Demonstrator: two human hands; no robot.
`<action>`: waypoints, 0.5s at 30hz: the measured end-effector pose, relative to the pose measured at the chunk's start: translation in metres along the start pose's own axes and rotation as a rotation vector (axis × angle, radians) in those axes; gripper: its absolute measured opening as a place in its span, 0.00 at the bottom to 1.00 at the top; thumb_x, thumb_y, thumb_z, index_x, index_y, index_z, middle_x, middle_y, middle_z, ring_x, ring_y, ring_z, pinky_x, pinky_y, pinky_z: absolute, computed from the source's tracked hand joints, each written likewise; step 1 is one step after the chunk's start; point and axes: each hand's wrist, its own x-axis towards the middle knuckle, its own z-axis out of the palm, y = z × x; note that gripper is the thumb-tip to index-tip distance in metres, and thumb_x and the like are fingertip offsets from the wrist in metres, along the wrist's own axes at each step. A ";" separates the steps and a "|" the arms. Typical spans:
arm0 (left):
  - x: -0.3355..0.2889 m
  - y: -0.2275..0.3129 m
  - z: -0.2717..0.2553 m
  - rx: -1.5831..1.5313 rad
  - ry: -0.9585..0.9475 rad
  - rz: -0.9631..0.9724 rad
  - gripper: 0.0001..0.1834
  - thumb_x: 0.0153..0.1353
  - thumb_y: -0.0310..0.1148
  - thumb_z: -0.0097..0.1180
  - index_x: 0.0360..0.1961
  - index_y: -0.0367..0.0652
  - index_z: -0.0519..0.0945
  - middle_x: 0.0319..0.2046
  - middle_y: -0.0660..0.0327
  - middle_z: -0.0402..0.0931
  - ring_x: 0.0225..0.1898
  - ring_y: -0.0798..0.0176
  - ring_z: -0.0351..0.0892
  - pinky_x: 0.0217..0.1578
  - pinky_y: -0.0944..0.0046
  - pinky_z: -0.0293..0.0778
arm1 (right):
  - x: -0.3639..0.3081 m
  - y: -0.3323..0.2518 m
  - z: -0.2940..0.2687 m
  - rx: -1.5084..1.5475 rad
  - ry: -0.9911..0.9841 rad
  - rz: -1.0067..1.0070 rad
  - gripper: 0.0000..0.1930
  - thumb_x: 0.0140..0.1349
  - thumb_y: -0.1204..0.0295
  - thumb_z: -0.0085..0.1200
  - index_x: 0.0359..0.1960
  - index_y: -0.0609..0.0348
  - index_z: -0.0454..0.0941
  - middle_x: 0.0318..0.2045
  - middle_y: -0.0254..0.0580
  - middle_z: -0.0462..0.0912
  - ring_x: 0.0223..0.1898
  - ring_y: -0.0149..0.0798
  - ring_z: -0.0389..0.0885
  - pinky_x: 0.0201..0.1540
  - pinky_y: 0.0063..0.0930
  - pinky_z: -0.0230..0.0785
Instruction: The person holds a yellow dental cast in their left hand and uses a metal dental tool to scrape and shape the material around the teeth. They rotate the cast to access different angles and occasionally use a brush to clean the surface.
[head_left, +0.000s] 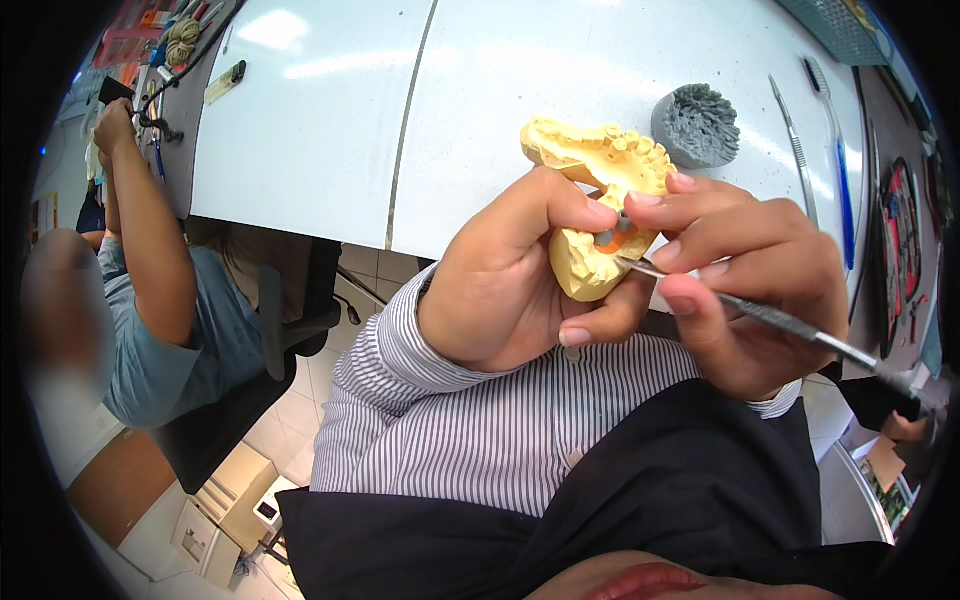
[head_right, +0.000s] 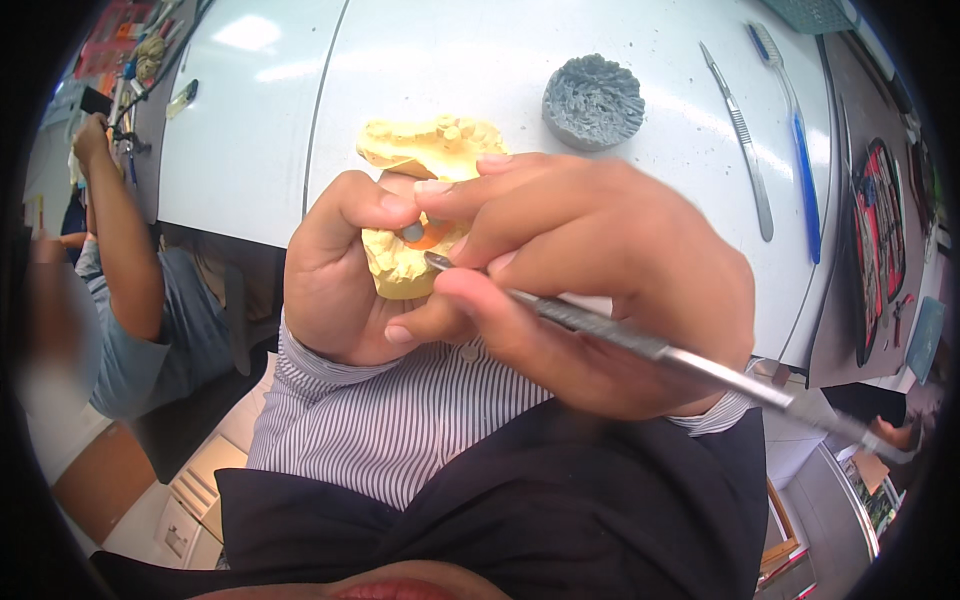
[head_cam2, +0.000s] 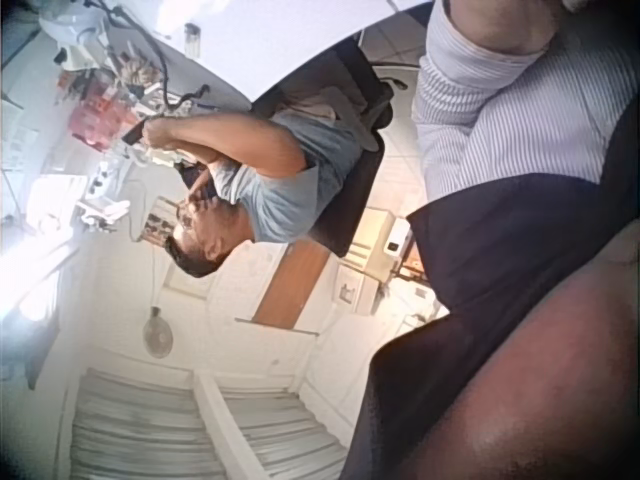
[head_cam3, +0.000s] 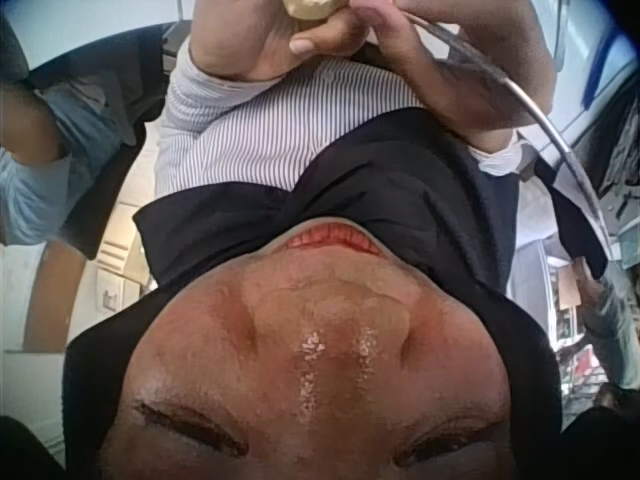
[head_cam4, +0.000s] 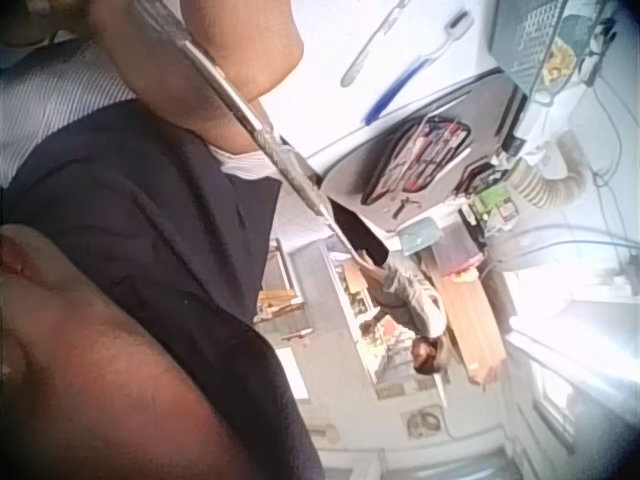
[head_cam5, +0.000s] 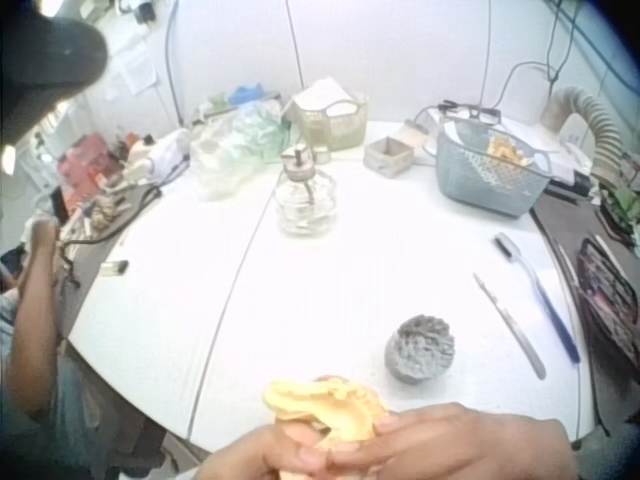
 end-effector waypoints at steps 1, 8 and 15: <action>0.000 -0.003 0.000 -0.014 -0.004 -0.011 0.18 0.60 0.37 0.32 0.41 0.32 0.66 0.21 0.57 0.70 0.10 0.68 0.61 0.13 0.71 0.60 | -0.005 -0.001 0.003 0.034 0.072 0.020 0.10 0.54 0.82 0.53 0.34 0.61 0.65 0.31 0.47 0.76 0.40 0.49 0.79 0.49 0.42 0.67; -0.001 -0.003 0.006 -0.002 -0.130 -0.055 0.24 0.60 0.40 0.25 0.43 0.30 0.67 0.10 0.60 0.66 0.09 0.71 0.60 0.13 0.71 0.57 | -0.009 -0.013 0.008 0.196 0.426 0.180 0.07 0.58 0.78 0.50 0.33 0.62 0.63 0.32 0.51 0.73 0.34 0.40 0.77 0.39 0.33 0.73; -0.011 -0.001 0.013 0.015 0.021 -0.066 0.22 0.60 0.39 0.27 0.40 0.31 0.69 0.12 0.60 0.66 0.09 0.71 0.59 0.13 0.71 0.57 | -0.004 -0.022 -0.004 0.066 0.017 0.042 0.06 0.57 0.83 0.49 0.34 0.65 0.65 0.33 0.54 0.74 0.34 0.43 0.79 0.36 0.31 0.75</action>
